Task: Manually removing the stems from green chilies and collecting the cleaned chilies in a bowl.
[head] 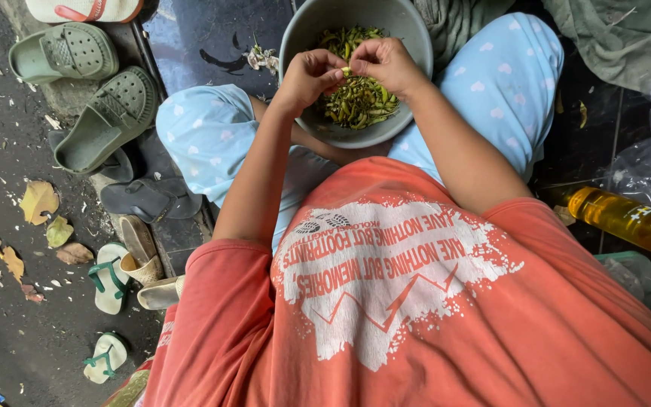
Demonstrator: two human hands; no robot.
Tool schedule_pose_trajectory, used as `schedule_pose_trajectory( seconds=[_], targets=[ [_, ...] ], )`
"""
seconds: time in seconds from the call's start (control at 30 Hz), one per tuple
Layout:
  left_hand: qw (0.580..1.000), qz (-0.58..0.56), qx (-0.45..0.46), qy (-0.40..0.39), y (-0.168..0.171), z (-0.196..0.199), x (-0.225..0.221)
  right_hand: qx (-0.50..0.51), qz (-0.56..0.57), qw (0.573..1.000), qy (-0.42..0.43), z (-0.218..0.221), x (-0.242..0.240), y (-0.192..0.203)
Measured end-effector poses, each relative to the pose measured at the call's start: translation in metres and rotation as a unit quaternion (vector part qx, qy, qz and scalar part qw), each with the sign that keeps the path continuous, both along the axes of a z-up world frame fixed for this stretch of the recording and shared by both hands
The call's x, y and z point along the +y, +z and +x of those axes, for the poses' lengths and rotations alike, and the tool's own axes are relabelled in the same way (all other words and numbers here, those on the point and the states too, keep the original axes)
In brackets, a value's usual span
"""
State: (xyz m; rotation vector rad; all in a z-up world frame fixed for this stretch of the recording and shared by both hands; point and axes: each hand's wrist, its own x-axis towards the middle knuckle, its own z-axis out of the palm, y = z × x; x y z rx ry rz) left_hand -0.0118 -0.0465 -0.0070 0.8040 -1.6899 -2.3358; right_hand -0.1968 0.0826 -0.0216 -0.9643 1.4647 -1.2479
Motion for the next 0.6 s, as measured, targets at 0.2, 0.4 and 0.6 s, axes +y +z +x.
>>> schedule_pose_trajectory(
  seconds=[0.2, 0.4, 0.6],
  targets=[
    [0.996, -0.066, -0.015, -0.063, 0.037, 0.012, -0.008, -0.291, -0.029, 0.953, 0.074, 0.008, 0.001, 0.004],
    [0.928, -0.354, -0.045, 0.108, 0.041, 0.030, 0.000, 0.321, 0.112, 0.938, 0.069, 0.038, -0.008, 0.037],
    [0.842, -0.411, -0.081, 0.341, 0.000, 0.036, 0.013, 0.551, 0.249, 0.734, 0.309, 0.080, -0.031, 0.017]
  ],
)
